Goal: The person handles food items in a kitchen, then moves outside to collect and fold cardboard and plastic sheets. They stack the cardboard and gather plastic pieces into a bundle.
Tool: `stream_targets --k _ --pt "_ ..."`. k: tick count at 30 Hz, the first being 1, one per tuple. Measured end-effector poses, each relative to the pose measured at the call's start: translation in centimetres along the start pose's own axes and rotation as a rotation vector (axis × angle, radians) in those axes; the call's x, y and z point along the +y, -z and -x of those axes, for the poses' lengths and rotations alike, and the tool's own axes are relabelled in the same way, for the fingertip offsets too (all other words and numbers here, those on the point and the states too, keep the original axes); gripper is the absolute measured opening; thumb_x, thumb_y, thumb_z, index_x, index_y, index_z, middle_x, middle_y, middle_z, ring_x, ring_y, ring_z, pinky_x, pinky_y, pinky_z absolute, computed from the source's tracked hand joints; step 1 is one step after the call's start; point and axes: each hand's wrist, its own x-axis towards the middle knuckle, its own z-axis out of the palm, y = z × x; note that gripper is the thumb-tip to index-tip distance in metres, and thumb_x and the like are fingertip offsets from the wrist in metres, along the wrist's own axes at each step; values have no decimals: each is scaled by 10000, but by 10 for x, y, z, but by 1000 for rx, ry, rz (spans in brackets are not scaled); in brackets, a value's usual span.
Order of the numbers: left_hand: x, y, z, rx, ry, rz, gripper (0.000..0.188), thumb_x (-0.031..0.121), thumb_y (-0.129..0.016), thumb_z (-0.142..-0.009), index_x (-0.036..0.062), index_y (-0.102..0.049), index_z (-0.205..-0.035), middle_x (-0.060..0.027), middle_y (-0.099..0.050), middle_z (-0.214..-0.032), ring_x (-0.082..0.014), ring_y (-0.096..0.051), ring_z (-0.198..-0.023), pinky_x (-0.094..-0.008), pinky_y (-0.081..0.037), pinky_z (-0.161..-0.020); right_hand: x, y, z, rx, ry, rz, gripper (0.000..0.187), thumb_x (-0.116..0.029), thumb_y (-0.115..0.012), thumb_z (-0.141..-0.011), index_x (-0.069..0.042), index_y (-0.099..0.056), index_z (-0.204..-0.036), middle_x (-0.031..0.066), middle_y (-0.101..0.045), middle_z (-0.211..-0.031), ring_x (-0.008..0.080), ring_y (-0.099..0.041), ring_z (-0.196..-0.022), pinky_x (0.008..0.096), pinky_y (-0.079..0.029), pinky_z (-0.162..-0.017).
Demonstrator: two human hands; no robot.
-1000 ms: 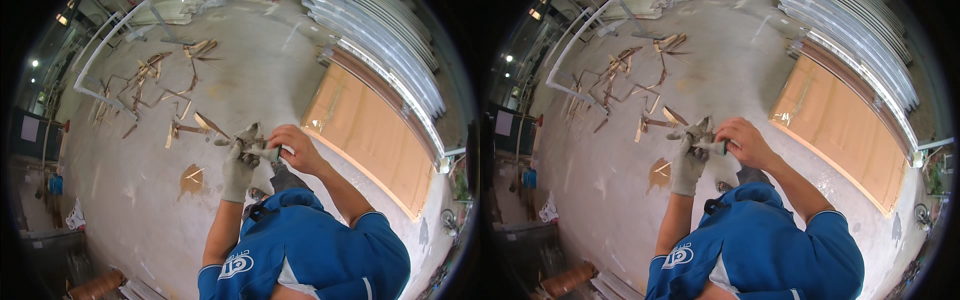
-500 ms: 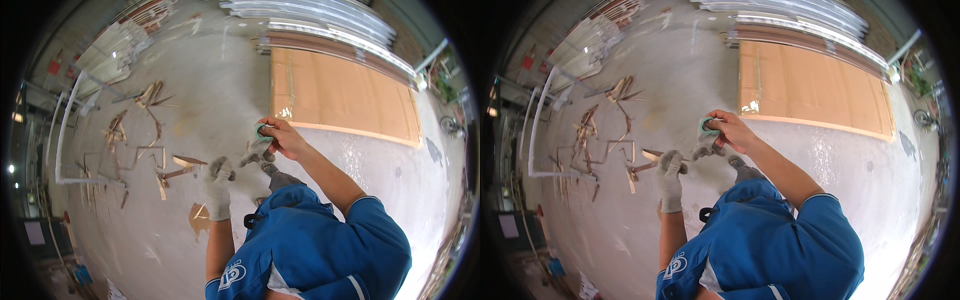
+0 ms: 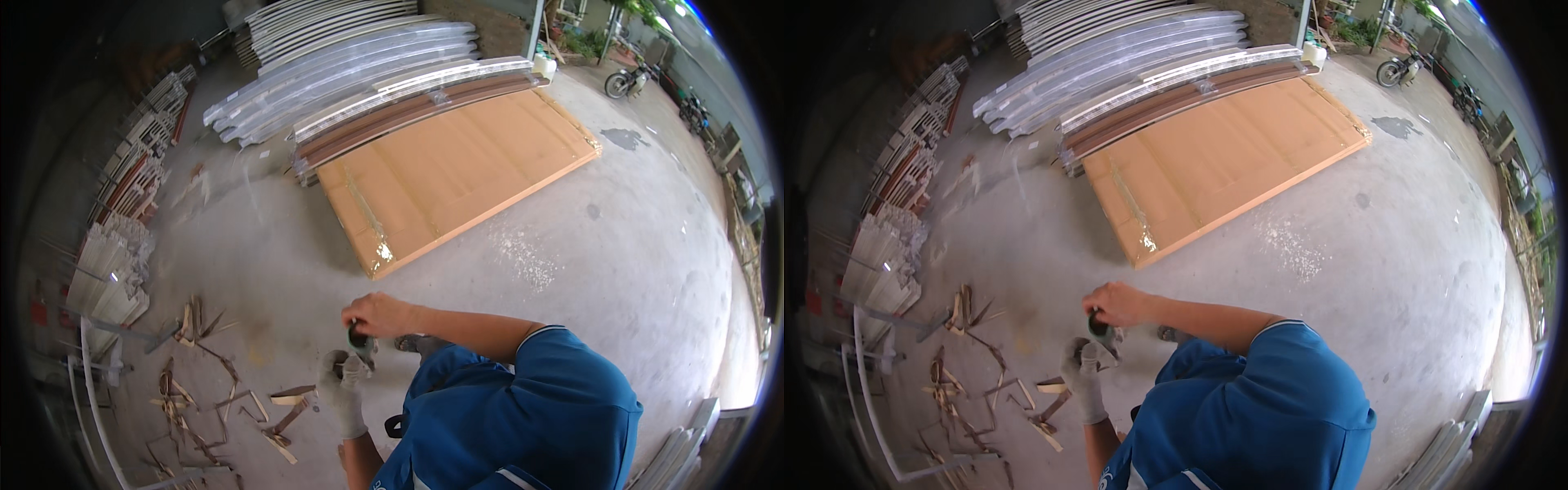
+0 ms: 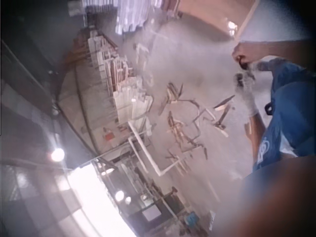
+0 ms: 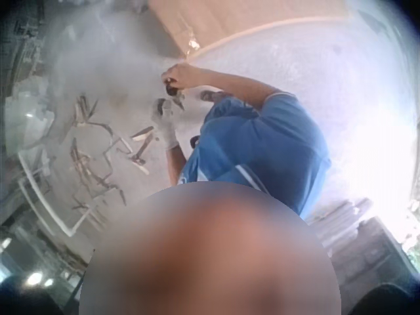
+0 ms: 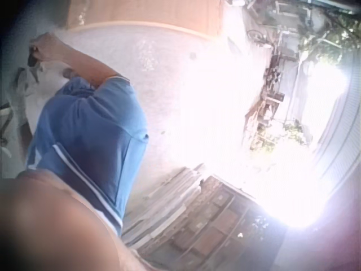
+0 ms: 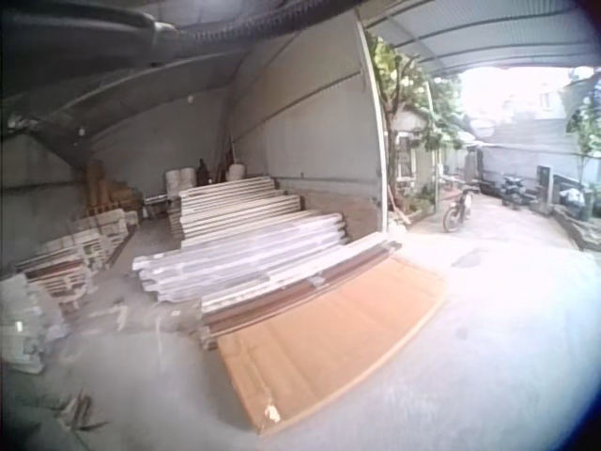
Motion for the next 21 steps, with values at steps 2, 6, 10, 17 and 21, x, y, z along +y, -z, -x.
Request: stream_targets --k 2,6,10,17,21 --pt "-1 -1 -7 59 -55 -100 262 224 -733 -860 -1 -603 -827 -3 -557 -812 -67 -484 -642 -233 -397 -551 0 -5 2 -82 71 40 169 -103 -644 -734 -83 -627 -901 122 -646 -904 327 -628 -908 428 -509 -769" --pt "-7 -1 -15 -131 -14 -175 263 218 -730 -857 -7 -601 -815 -13 -565 -733 -92 -483 -643 -265 -402 -566 -6 -14 3 -237 44 147 170 -52 -661 -724 -79 -601 -881 99 -628 -911 319 -620 -922 430 -504 -763" --pt "-14 2 -12 -202 87 -286 243 199 -711 -860 -24 -619 -824 -44 -600 -698 -131 -490 -639 -309 -415 -599 -12 -8 0 -288 59 182 213 -30 -654 -720 -94 -586 -912 99 -623 -928 321 -622 -926 440 -502 -762" --pt "-11 -3 -9 -150 350 -186 228 174 -663 -887 -54 -661 -909 -57 -652 -771 -143 -541 -681 -343 -435 -625 -14 -4 6 -242 -5 276 318 -62 -637 -720 -126 -566 -1024 104 -643 -934 322 -636 -929 454 -498 -760" --pt "-13 -15 2 -37 170 -51 213 158 -637 -911 -41 -685 -969 -55 -670 -852 -122 -568 -750 -295 -455 -665 -8 -2 5 -310 -160 340 277 -94 -631 -713 -134 -599 -985 116 -681 -915 329 -649 -897 461 -497 -753"
